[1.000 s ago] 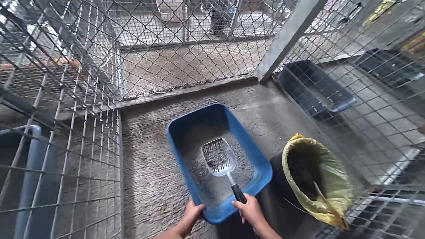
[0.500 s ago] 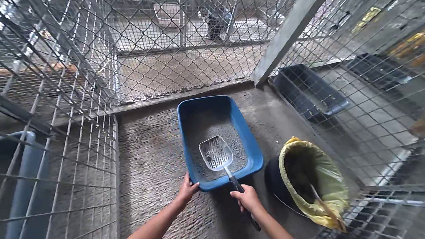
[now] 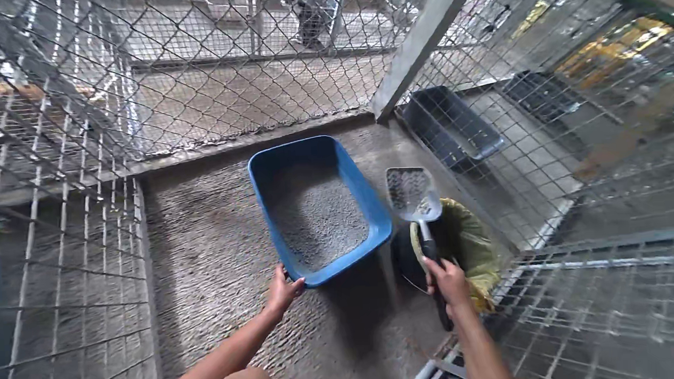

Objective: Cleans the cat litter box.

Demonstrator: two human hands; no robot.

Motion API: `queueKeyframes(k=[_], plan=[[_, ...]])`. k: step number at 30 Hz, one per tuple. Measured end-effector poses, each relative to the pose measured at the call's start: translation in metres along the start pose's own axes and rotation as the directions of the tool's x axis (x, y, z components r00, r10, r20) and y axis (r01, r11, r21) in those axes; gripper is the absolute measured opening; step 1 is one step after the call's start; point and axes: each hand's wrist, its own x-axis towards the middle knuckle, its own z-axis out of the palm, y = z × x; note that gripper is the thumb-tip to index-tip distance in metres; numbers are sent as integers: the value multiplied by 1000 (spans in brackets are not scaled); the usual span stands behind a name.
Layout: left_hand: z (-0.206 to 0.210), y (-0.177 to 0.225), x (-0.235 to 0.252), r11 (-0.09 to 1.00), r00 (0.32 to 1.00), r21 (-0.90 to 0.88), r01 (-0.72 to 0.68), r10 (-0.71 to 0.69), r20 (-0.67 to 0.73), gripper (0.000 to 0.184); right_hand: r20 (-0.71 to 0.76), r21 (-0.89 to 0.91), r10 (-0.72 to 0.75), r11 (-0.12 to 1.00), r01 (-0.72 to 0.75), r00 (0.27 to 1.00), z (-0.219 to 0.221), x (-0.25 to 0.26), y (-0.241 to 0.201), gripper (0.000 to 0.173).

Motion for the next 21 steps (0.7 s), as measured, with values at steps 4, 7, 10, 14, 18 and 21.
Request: queueKeyframes(k=[4, 7, 10, 14, 18, 21], plan=[[-2, 8, -2, 987, 997, 150, 50, -59, 55, 86, -227, -460, 15, 880, -120, 974, -71, 10, -11, 39], [-15, 8, 5, 936, 983, 336, 101, -146, 112, 91, -234, -669, 164, 688, -281, 958, -98, 15, -25, 42], [-26, -1, 16, 944, 991, 321, 79, -110, 80, 98, -140, -809, 299, 515, -283, 944, -108, 22, -34, 43], [-33, -5, 8, 965, 994, 246, 93, -104, 32, 78, 6, -945, 330, 311, -103, 944, -125, 74, -22, 44], [-45, -27, -13, 915, 990, 393, 94, -128, 60, 49, 198, -963, 269, 234, 136, 943, -159, 134, -7, 39], [-52, -47, -51, 779, 886, 615, 122, -365, 286, 31, 221, -974, 355, 118, 191, 908, -185, 178, 9, 41]])
